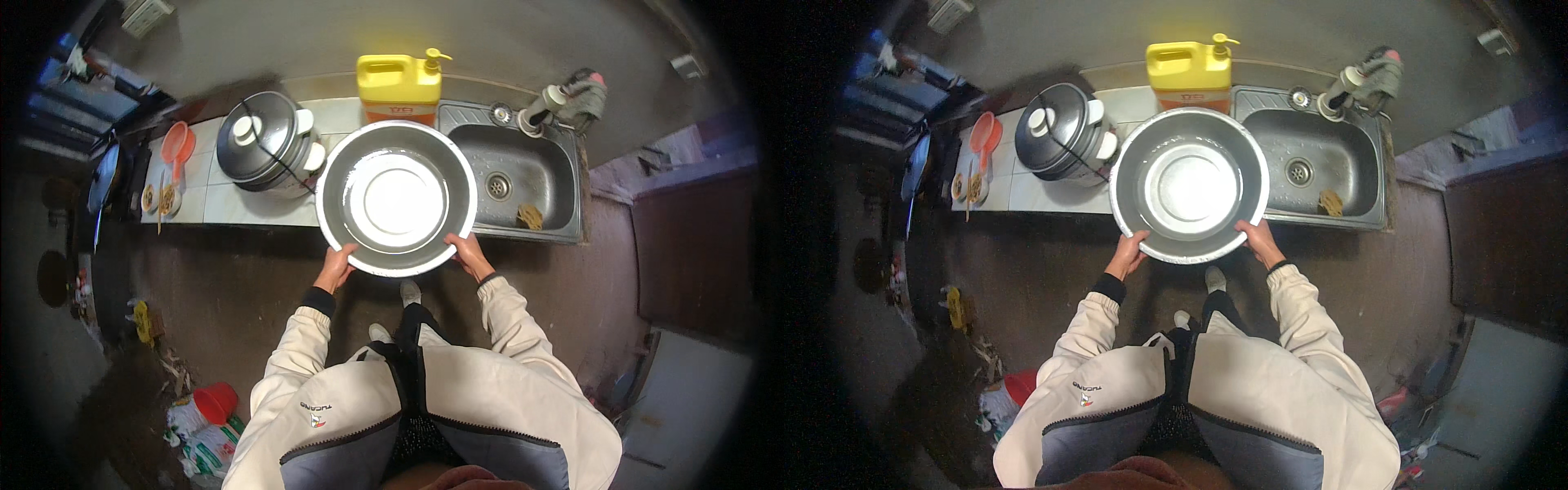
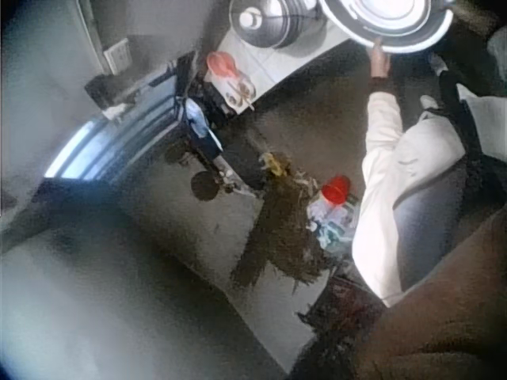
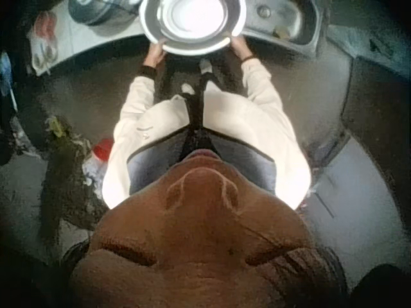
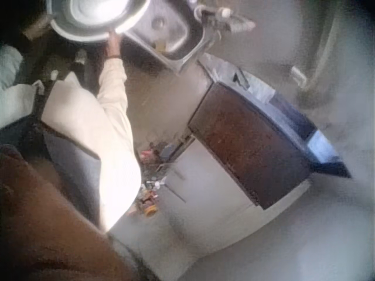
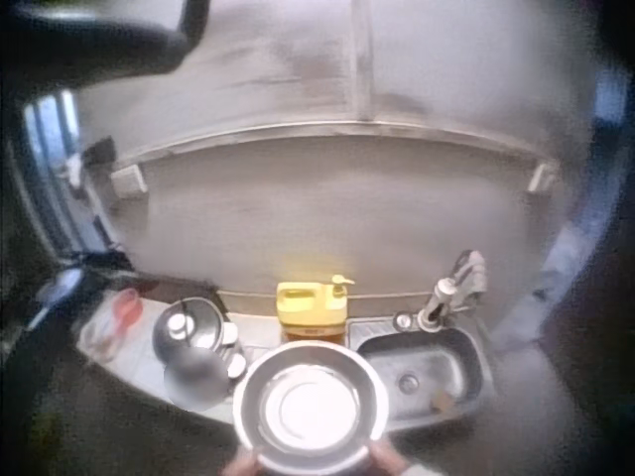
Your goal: The person washes their hands outdoors, then moves inside to a kitchen area. They pick up a basket of red chili peppers and place them on a wooden table. They then pick up a plastic bag containing a red substance and pour it into a large metal bowl containing dried herbs.
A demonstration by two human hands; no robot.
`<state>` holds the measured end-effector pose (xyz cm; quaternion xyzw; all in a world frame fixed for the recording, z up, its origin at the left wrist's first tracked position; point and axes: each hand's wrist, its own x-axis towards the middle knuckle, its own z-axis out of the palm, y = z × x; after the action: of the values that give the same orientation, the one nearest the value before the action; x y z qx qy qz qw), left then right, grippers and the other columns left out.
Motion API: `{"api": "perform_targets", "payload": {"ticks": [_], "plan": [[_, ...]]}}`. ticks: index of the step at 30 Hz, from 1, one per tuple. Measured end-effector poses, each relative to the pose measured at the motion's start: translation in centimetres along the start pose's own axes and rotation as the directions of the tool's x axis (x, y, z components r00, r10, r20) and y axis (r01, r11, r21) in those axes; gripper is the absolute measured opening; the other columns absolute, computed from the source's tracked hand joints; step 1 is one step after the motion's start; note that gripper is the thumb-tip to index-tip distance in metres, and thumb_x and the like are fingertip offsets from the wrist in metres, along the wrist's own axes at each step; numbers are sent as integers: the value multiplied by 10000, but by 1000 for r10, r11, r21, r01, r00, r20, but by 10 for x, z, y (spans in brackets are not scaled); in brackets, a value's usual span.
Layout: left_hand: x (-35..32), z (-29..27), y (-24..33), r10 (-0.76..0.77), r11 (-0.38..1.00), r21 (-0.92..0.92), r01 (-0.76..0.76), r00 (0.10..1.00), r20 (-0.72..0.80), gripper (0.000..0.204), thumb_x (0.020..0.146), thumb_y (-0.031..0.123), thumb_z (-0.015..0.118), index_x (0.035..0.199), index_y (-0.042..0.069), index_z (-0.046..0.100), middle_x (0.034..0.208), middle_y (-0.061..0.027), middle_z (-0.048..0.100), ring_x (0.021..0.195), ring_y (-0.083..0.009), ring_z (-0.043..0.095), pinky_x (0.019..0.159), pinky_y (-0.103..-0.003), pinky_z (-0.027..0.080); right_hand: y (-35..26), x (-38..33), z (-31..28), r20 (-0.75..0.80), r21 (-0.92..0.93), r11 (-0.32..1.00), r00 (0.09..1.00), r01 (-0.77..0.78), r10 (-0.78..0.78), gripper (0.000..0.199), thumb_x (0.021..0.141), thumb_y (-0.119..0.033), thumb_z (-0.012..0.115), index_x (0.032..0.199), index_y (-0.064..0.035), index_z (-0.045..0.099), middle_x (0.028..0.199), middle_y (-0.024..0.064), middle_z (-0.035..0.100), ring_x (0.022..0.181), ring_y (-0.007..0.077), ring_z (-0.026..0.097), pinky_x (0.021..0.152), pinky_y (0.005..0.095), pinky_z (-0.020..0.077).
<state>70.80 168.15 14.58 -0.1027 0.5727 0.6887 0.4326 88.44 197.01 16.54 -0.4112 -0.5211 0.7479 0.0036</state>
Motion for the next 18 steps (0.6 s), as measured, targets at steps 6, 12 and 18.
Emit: {"api": "perform_targets", "payload": {"ticks": [6, 12, 18], "plan": [[-42, 5, -20, -31, 998, -58, 30, 999, -25, 372, 866, 38, 609, 1199, -98, 514, 1044, -175, 632, 914, -269, 659, 730, -366, 569, 11, -48, -11, -101, -90, 993, 993, -74, 65, 320, 757, -160, 664, 986, 59, 628, 861, 85, 660, 699, 181, 628, 566, 324, 493], [-102, -12, -35, -23, 993, -119, 18, 999, -44, 325, 865, 46, 588, 1163, -80, 570, 1017, -146, 658, 871, -244, 664, 699, -365, 548, -2, -114, 10, -93, -223, 975, 995, 16, -38, 262, 756, -132, 641, 952, 39, 608, 768, 68, 620, 595, 158, 582, 471, 282, 455], [-179, -85, -33, 27, 982, -187, -27, 1000, -2, 422, 854, 67, 612, 1250, -49, 528, 1095, -140, 638, 945, -239, 649, 805, -362, 536, 4, -188, 94, -129, -272, 959, 991, -77, 43, 300, 739, -154, 651, 974, 22, 587, 800, 53, 604, 603, 142, 579, 454, 255, 451]]}}
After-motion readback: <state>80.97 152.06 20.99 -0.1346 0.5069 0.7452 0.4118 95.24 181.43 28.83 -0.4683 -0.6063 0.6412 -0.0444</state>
